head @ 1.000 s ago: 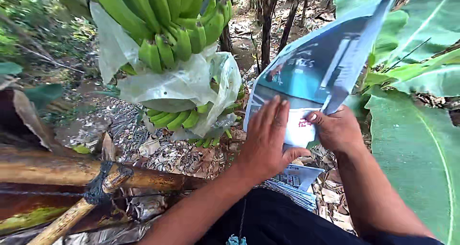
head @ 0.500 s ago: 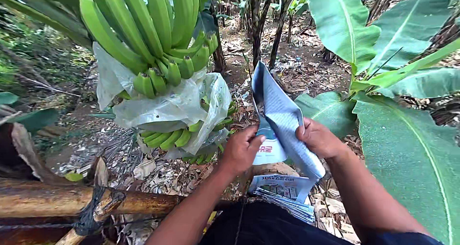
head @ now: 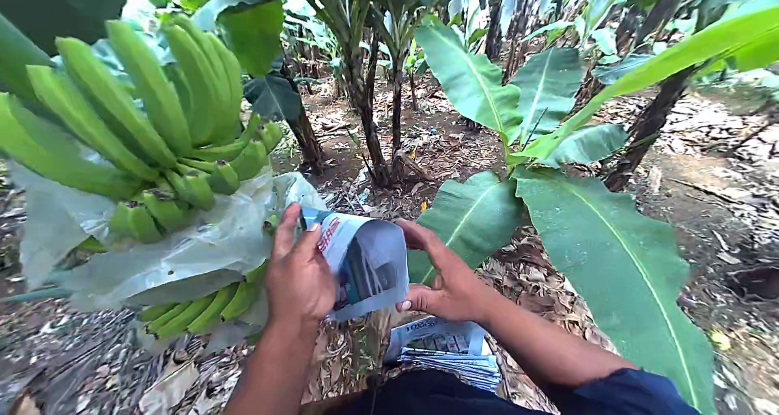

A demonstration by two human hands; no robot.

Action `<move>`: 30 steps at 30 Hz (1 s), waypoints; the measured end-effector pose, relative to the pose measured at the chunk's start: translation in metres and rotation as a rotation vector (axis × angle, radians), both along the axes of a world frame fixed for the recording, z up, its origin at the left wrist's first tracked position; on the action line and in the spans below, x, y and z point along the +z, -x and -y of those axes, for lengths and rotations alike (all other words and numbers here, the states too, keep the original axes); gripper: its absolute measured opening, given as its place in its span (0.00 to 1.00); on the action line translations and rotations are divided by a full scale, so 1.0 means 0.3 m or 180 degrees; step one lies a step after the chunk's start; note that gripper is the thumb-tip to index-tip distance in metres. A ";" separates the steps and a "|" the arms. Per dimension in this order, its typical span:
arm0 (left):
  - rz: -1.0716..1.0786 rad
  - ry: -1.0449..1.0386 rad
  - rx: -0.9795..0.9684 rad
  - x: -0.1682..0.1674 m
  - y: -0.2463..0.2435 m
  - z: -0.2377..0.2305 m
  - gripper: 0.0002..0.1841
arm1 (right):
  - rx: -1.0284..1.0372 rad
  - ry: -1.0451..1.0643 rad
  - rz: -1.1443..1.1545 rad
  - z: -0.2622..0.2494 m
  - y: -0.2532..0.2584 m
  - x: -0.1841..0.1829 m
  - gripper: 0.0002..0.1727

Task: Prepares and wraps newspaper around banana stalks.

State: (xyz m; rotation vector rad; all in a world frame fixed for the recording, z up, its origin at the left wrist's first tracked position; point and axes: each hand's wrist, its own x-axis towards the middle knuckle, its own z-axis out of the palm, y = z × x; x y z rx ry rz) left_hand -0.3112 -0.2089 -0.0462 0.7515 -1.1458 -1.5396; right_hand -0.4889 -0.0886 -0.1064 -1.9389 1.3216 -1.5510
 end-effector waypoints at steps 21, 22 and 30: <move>0.1590 0.2997 -0.0113 -0.132 0.000 -0.140 0.14 | -0.0338 0.0125 0.1088 0.020 0.038 0.080 0.15; 0.1584 0.2965 -0.0048 -0.126 -0.019 -0.120 0.14 | -0.0273 0.0111 0.1081 0.025 0.062 0.085 0.15; 0.2149 0.2232 -0.1073 -0.127 0.013 -0.169 0.36 | -0.0146 -0.0055 0.0992 0.079 0.015 0.090 0.29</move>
